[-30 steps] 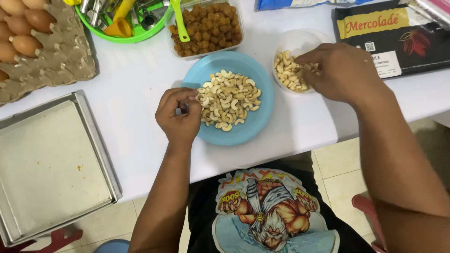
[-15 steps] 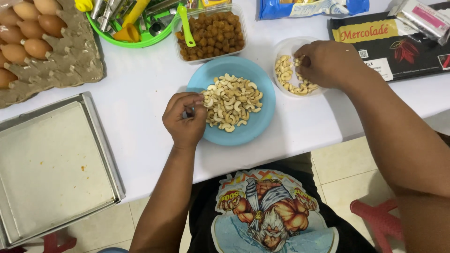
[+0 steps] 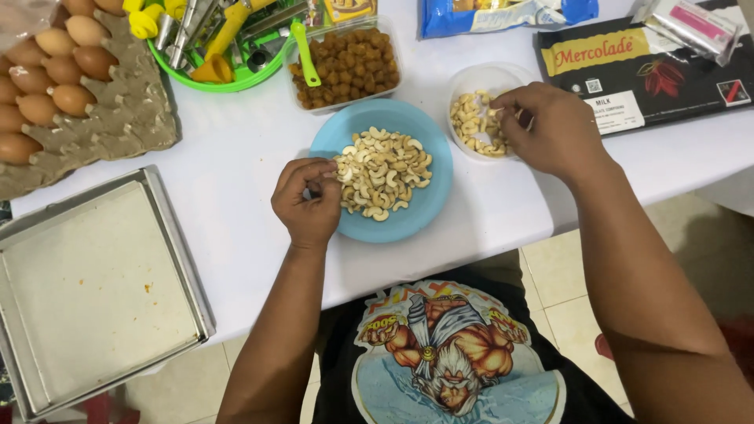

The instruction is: Splitting cashew nuts into halves and removing imperfections by hand and with a small tool

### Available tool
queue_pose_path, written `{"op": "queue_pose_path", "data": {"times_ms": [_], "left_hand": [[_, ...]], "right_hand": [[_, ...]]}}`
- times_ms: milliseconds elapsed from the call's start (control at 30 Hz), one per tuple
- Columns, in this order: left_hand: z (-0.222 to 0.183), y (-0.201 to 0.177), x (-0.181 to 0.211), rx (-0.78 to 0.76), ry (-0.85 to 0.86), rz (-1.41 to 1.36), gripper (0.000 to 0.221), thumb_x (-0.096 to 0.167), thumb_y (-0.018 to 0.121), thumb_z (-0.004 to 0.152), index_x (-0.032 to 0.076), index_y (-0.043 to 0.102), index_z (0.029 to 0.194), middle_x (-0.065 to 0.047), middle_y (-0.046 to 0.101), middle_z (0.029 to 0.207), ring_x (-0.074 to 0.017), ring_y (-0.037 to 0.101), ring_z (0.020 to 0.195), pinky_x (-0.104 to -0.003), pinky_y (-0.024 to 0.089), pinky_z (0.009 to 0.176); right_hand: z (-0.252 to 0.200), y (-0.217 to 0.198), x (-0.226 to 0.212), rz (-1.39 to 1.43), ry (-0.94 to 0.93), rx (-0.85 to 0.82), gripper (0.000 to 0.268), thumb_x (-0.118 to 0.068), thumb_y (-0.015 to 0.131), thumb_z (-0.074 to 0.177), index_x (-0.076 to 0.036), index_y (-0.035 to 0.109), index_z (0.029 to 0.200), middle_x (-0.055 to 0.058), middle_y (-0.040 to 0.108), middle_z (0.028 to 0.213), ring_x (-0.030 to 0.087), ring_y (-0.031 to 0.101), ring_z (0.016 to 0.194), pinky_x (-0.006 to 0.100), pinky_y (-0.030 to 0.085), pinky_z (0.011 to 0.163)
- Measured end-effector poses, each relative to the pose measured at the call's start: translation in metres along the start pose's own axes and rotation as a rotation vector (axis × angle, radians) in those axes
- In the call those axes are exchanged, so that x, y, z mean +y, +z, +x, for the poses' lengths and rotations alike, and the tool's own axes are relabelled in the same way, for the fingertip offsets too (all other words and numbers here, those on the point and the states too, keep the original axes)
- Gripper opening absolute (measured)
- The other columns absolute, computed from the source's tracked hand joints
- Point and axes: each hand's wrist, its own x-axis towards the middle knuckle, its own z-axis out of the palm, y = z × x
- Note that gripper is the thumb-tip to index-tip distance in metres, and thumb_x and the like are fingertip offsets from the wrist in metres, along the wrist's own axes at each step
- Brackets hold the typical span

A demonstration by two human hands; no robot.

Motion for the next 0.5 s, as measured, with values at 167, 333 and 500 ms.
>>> {"op": "queue_pose_path", "data": {"times_ms": [167,333,500], "left_hand": [[-0.002,0.001,-0.001,0.015,0.020,0.012,0.019,-0.006,0.067,0.076,0.009,0.079,0.081,-0.005,0.073,0.079,-0.0139,0.053,0.049,-0.026,0.045,0.047],[0.009,0.007,0.030,-0.056,0.006,0.014,0.022,-0.004,0.071,0.075,0.013,0.081,0.086,-0.005,0.075,0.084,-0.0186,0.057,0.053,-0.029,0.049,0.050],[0.002,0.030,0.060,-0.280,-0.298,-0.207,0.025,0.002,0.079,0.084,0.015,0.081,0.106,-0.010,0.079,0.099,-0.0160,0.069,0.065,-0.029,0.054,0.057]], "right_hand": [[-0.002,-0.003,0.003,0.210,0.090,0.004,0.016,-0.019,0.074,0.099,-0.016,0.078,0.114,0.006,0.070,0.088,0.026,0.071,0.078,0.038,0.054,0.069],[-0.010,0.002,-0.041,0.631,0.136,-0.039,0.015,-0.011,0.065,0.107,-0.007,0.075,0.117,0.009,0.064,0.071,0.018,0.060,0.066,0.032,0.051,0.066],[-0.024,0.036,-0.081,0.840,0.050,-0.188,0.022,-0.022,0.064,0.104,-0.010,0.076,0.117,0.008,0.070,0.070,0.015,0.063,0.066,0.032,0.055,0.068]]}}
